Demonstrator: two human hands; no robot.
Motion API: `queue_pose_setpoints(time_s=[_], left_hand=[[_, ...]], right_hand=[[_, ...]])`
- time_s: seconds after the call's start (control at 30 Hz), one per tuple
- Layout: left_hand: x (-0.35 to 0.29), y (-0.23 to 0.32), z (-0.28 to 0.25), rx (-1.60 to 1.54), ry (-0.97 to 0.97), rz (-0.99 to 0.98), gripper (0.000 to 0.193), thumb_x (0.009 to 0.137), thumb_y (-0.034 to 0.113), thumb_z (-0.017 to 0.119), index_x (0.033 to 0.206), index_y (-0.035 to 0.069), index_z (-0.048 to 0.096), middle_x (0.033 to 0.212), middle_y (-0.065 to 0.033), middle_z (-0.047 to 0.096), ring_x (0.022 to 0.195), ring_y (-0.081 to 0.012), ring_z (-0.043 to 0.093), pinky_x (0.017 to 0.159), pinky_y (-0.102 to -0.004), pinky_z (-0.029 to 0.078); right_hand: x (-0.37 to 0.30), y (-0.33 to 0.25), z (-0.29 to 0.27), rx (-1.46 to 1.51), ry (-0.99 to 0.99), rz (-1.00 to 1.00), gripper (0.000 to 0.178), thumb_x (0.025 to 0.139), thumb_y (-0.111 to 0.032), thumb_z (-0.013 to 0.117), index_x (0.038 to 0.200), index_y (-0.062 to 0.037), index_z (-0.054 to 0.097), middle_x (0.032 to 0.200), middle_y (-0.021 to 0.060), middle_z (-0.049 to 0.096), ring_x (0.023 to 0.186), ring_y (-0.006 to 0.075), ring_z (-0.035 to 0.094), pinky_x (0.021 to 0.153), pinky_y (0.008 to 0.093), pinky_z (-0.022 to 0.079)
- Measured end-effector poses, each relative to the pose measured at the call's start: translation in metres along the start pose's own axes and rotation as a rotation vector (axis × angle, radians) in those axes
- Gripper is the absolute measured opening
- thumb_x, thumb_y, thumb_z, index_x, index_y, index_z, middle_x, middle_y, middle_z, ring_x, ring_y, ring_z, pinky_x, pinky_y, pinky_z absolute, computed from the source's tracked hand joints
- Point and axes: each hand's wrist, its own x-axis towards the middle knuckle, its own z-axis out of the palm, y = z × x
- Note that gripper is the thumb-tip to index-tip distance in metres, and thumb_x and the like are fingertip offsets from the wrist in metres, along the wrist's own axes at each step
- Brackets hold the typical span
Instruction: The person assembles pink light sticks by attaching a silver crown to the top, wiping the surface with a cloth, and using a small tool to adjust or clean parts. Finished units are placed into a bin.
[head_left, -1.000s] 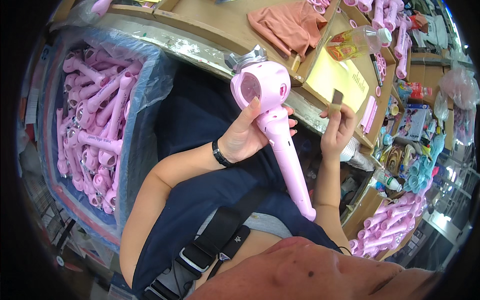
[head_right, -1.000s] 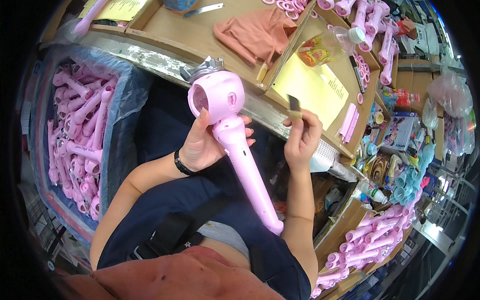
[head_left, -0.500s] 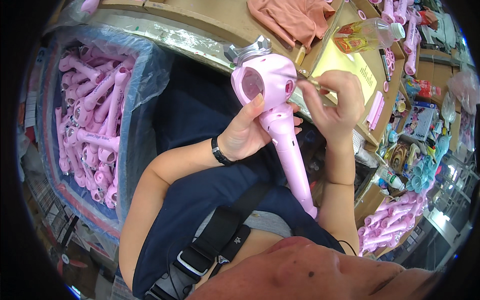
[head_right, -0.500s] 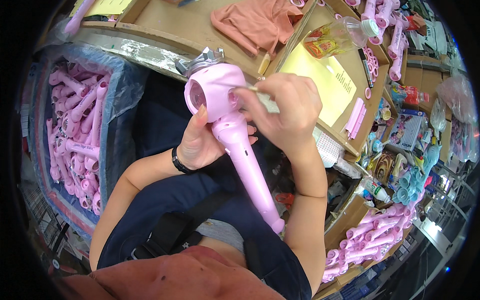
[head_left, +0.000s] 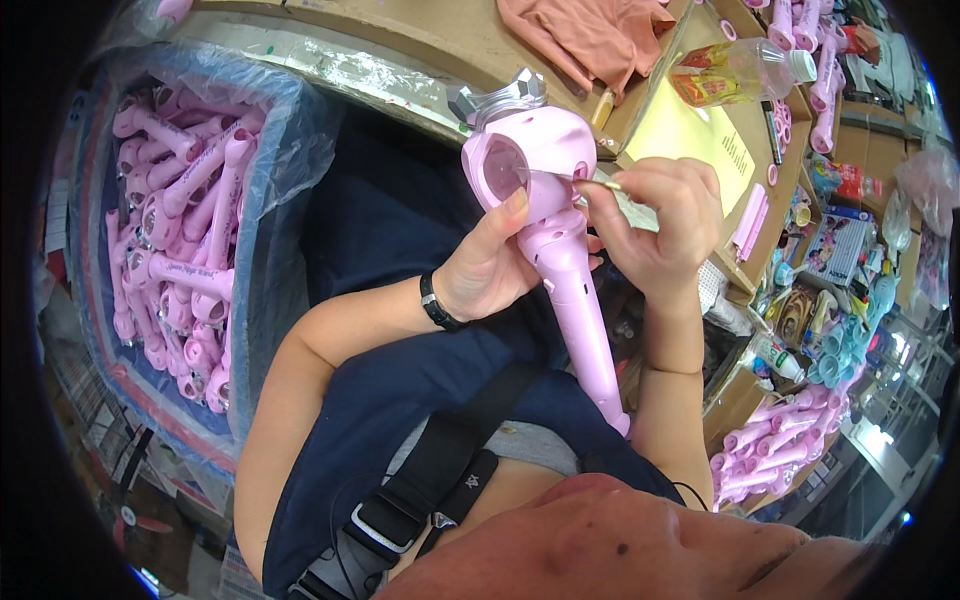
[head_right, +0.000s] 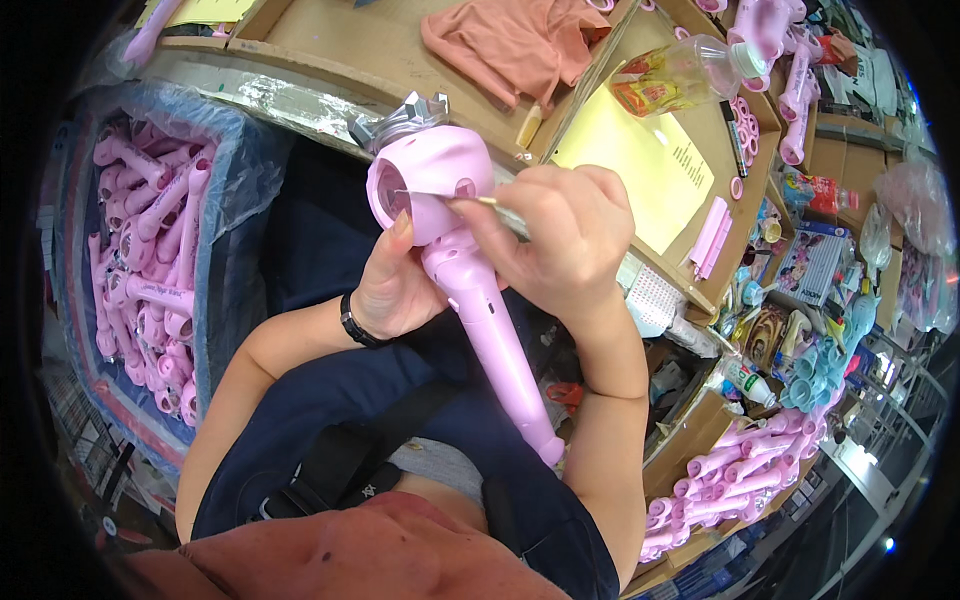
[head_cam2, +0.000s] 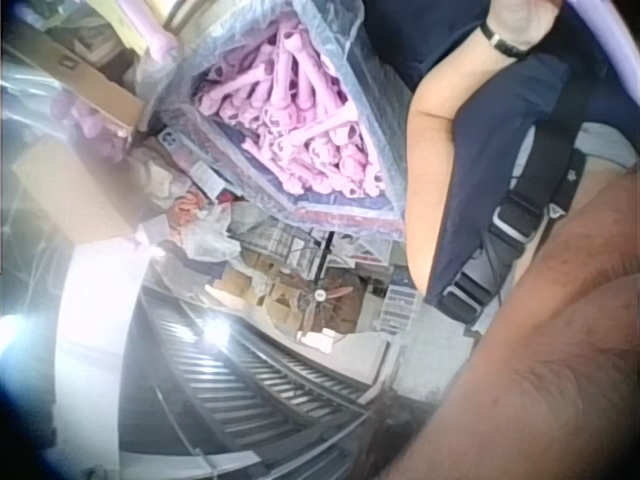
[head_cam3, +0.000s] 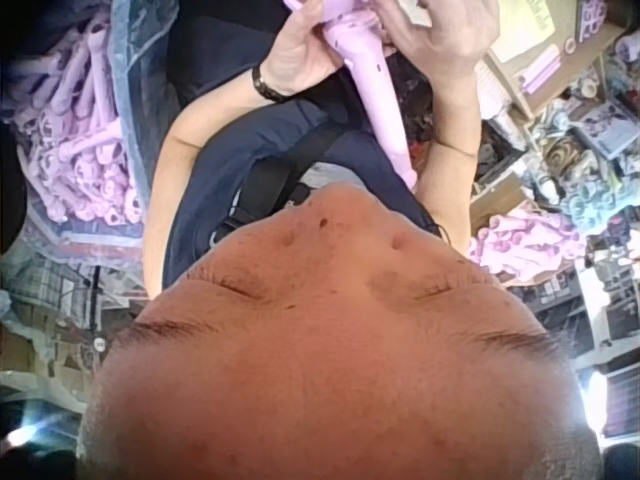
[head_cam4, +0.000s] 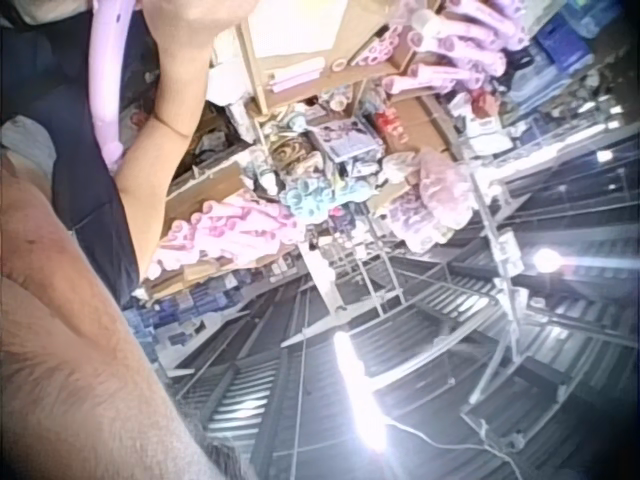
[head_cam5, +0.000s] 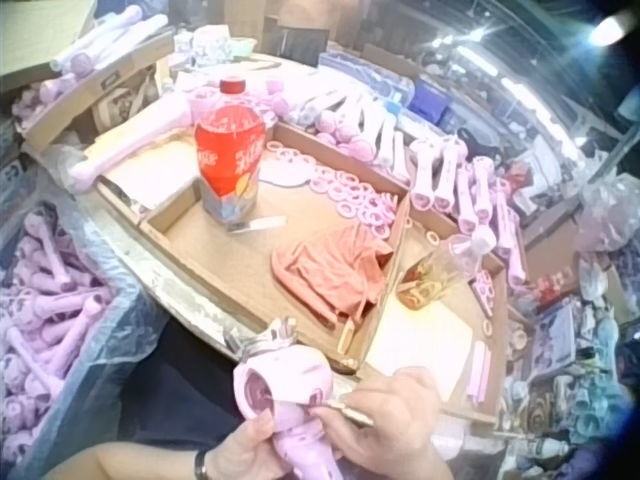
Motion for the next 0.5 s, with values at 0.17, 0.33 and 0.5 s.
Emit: queue_pose_setpoints(time_s=[0.17, 0.33, 0.5], left_hand=[[0.0, 0.0, 0.0004, 0.011, 0.033, 0.019, 0.082, 0.08, 0.059, 0.06, 0.137, 0.007, 0.033, 0.124, -0.0167, 0.051, 0.113, -0.0308, 0.054, 0.1, -0.0516, 0.041], [0.0003, 0.0008, 0.0, -0.012, -0.008, -0.003, 0.081, 0.08, 0.059, 0.06, 0.136, 0.007, 0.034, 0.123, -0.0177, 0.052, 0.113, -0.0322, 0.054, 0.099, -0.052, 0.041], [0.0005, 0.0002, -0.0013, -0.023, -0.018, -0.023, 0.081, 0.08, 0.058, 0.061, 0.136, 0.008, 0.033, 0.125, -0.0156, 0.05, 0.115, -0.0314, 0.052, 0.099, -0.0518, 0.042]], right_hand=[[0.0016, -0.0012, 0.0006, 0.019, 0.058, -0.017, 0.034, 0.059, -0.017, 0.085, 0.078, -0.0109, 0.058, 0.068, 0.0008, 0.059, 0.059, 0.0177, 0.057, 0.059, 0.0295, 0.04], [0.0008, 0.0009, 0.0024, -0.052, 0.071, 0.084, 0.031, 0.06, -0.015, 0.084, 0.076, -0.0102, 0.058, 0.068, 0.0009, 0.06, 0.059, 0.0178, 0.058, 0.06, 0.0291, 0.041], [-0.0029, 0.0009, 0.0023, -0.013, 0.079, 0.133, 0.032, 0.06, -0.016, 0.085, 0.075, -0.0104, 0.058, 0.069, 0.0017, 0.061, 0.061, 0.0177, 0.058, 0.06, 0.0292, 0.041]])
